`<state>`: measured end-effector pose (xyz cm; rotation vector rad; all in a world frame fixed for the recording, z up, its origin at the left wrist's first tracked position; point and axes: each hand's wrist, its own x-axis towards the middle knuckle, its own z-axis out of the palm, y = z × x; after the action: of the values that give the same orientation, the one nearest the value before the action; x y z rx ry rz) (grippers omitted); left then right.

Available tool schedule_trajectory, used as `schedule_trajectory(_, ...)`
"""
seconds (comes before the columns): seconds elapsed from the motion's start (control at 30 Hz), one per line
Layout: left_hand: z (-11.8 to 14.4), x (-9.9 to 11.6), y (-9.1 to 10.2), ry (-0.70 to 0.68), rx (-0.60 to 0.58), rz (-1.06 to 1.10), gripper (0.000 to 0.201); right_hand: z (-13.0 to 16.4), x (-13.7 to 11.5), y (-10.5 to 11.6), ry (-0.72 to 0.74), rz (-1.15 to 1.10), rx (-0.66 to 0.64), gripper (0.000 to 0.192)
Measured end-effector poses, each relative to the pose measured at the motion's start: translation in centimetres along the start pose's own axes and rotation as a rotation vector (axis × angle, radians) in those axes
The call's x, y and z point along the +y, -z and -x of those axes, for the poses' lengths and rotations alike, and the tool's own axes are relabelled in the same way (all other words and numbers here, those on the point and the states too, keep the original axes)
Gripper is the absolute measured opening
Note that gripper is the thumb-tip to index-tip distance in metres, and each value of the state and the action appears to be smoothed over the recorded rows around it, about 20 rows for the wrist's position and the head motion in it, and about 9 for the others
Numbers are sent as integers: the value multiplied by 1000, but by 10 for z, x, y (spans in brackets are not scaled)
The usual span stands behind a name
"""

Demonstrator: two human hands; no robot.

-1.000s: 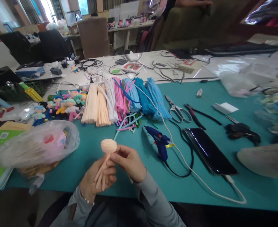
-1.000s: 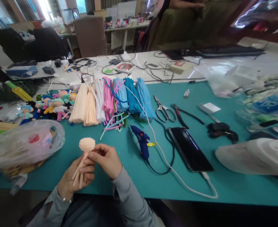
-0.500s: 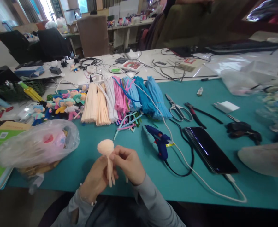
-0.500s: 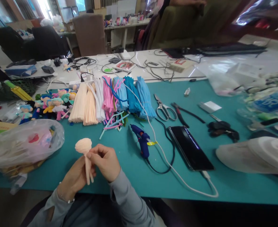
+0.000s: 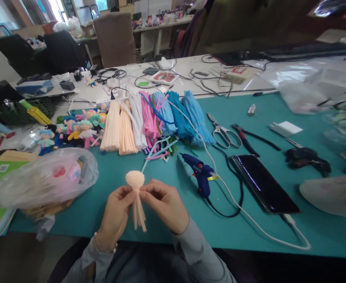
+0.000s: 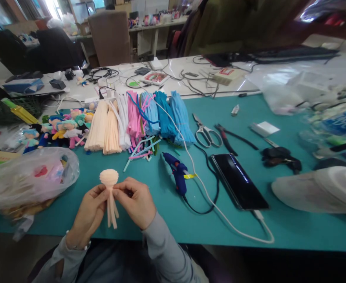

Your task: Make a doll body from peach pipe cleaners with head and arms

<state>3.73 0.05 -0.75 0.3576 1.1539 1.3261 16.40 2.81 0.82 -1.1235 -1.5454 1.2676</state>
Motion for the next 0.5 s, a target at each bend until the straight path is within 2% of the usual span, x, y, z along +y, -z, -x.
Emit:
schedule_trajectory(0.3, 0, 3, -2, -32, -13, -72, 20, 5, -8, -1, 103, 220, 74, 15)
schedule_trajectory(0.4, 2, 4, -1, -50, -47, -122, 19, 5, -10, 1, 74, 183, 61, 15)
schedule_trajectory(0.5, 4, 2, 1, -65, -40, -121, 18, 4, -9, 2, 17, 48, -6, 18)
